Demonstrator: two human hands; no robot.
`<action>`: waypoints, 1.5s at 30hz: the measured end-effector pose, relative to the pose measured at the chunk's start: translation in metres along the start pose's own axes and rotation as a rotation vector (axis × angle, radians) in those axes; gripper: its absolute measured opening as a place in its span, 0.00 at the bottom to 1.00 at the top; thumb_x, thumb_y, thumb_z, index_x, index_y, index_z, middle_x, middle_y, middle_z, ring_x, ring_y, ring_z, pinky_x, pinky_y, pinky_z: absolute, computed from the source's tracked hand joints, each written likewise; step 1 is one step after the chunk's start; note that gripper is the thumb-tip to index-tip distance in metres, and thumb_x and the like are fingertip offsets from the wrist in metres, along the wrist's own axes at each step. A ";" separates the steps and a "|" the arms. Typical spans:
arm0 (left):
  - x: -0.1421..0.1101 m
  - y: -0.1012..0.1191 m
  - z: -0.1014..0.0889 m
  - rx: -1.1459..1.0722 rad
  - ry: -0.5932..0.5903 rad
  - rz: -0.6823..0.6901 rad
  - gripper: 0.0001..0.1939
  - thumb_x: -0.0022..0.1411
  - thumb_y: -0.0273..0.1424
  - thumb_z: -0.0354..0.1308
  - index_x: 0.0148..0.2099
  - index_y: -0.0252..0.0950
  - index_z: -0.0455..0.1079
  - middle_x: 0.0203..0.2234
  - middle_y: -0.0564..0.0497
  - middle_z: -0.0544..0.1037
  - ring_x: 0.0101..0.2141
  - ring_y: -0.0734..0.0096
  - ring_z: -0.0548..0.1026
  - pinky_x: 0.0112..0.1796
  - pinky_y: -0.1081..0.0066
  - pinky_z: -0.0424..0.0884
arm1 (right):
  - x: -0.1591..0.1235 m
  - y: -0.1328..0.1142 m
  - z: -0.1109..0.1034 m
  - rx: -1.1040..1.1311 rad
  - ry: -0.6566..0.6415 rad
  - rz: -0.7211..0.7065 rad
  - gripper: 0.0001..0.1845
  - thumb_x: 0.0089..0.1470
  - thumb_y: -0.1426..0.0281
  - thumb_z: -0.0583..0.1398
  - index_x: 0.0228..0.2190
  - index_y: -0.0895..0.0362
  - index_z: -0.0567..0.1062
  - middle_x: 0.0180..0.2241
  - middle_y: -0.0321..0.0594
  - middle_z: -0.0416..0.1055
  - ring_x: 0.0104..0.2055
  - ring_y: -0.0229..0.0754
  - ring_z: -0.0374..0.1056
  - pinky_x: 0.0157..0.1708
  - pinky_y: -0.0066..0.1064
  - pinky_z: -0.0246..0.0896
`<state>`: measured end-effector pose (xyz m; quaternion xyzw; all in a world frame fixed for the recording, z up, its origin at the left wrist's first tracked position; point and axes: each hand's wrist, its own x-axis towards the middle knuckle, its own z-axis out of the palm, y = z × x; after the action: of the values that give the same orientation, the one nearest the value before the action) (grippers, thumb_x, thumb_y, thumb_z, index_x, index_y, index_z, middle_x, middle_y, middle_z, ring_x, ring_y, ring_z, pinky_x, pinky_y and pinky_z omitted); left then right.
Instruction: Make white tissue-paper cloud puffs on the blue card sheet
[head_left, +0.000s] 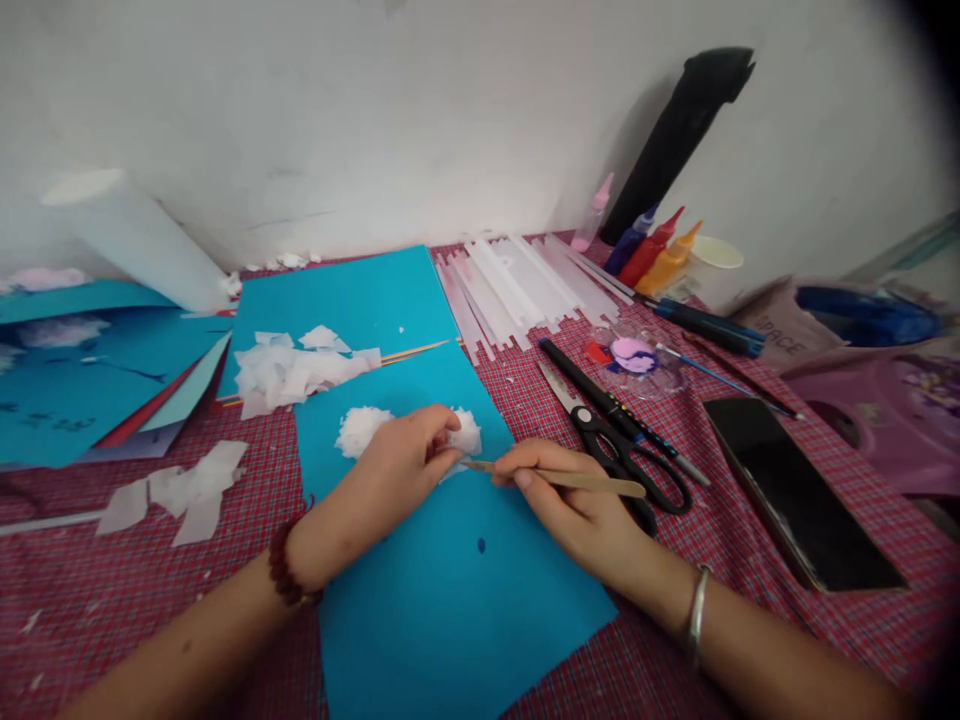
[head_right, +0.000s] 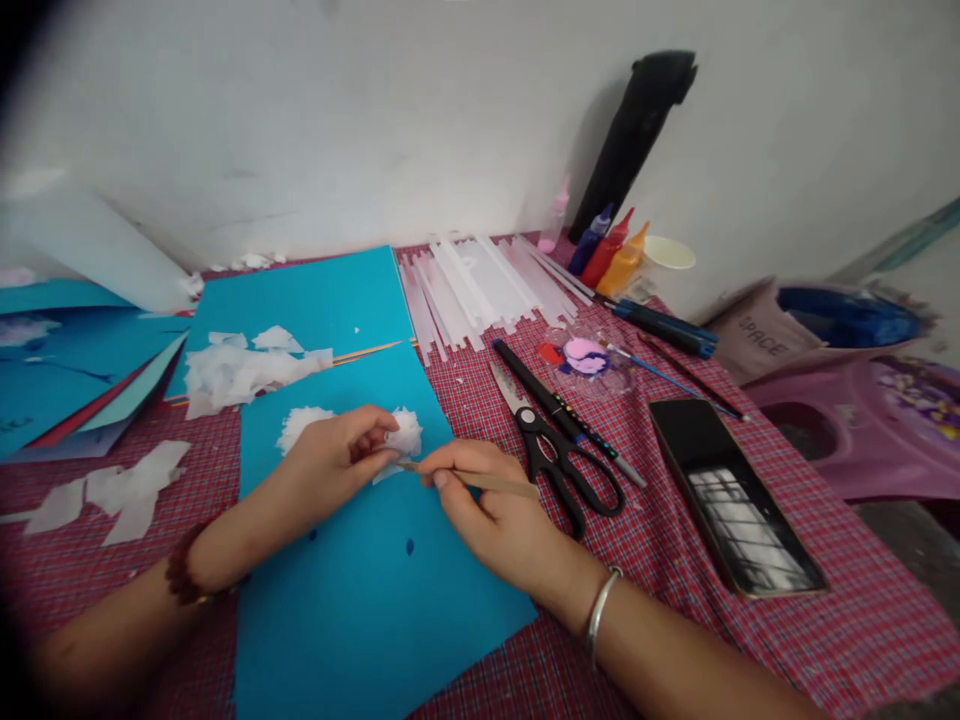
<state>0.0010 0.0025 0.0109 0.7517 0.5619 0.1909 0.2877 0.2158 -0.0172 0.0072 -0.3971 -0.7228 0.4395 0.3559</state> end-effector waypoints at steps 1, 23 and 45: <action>0.000 0.001 -0.001 -0.046 0.008 -0.014 0.07 0.58 0.31 0.55 0.41 0.37 0.66 0.29 0.52 0.74 0.30 0.69 0.72 0.31 0.69 0.66 | 0.001 0.000 0.001 -0.015 0.000 -0.002 0.10 0.59 0.74 0.54 0.35 0.55 0.76 0.33 0.38 0.76 0.37 0.40 0.72 0.40 0.34 0.65; -0.009 0.002 -0.006 0.190 -0.056 -0.068 0.06 0.59 0.31 0.51 0.29 0.38 0.60 0.24 0.53 0.70 0.26 0.69 0.68 0.27 0.71 0.60 | 0.003 0.007 0.006 -0.156 -0.023 -0.069 0.11 0.60 0.75 0.54 0.38 0.53 0.75 0.36 0.37 0.77 0.40 0.41 0.71 0.42 0.38 0.64; -0.018 0.000 0.002 0.169 -0.047 -0.024 0.29 0.49 0.29 0.61 0.54 0.34 0.58 0.43 0.40 0.74 0.42 0.53 0.74 0.42 0.57 0.71 | -0.008 -0.006 0.003 -0.253 -0.113 -0.227 0.15 0.59 0.79 0.52 0.44 0.52 0.70 0.39 0.41 0.73 0.42 0.44 0.68 0.43 0.37 0.62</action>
<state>-0.0033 -0.0146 0.0102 0.7707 0.5781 0.1219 0.2386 0.2150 -0.0277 0.0104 -0.3294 -0.8314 0.3235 0.3091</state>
